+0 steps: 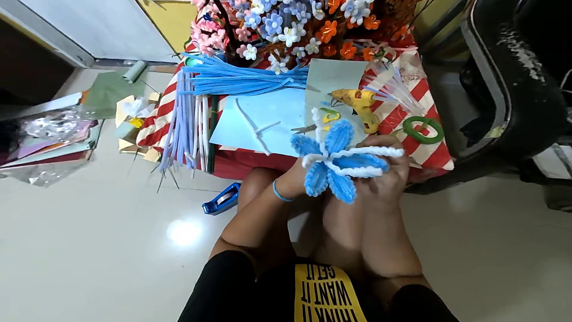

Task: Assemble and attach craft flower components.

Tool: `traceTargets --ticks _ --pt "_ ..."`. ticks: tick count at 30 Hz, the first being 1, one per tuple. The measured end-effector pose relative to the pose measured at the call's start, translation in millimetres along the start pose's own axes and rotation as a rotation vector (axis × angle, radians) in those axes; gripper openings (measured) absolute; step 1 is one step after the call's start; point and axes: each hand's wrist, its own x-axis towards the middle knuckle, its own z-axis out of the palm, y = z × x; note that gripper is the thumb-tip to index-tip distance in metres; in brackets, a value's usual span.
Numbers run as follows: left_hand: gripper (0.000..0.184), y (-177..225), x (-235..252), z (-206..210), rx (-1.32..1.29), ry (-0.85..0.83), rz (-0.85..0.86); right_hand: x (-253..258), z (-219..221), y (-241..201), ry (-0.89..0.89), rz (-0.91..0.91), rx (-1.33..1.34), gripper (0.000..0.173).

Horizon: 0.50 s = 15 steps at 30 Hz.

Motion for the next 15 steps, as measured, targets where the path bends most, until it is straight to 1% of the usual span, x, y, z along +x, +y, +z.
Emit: traceTargets --ticks 3,4,6,9,12,15 --pt "0.008 14 -2 8 -0.207 -0.037 -0.108 -1 5 -14 0.038 0.024 0.026 0.018" --pt "0.008 15 -3 10 -0.232 -0.041 -0.109 1 6 -19 0.054 0.016 0.027 0.016" --pt "0.009 17 -6 11 -0.2 -0.035 -0.041 4 8 -28 0.078 -0.021 0.028 0.015" --pt "0.008 33 -11 14 -0.151 -0.029 0.03 6 -1 -45 0.029 -0.1 -0.037 0.018" --pt "0.009 58 -17 14 -0.086 -0.031 0.038 -5 -8 -59 -0.086 -0.12 -0.161 0.02" --pt "0.008 62 -26 20 -0.07 -0.009 0.01 -29 -9 -68 -0.118 -0.139 -0.274 0.027"
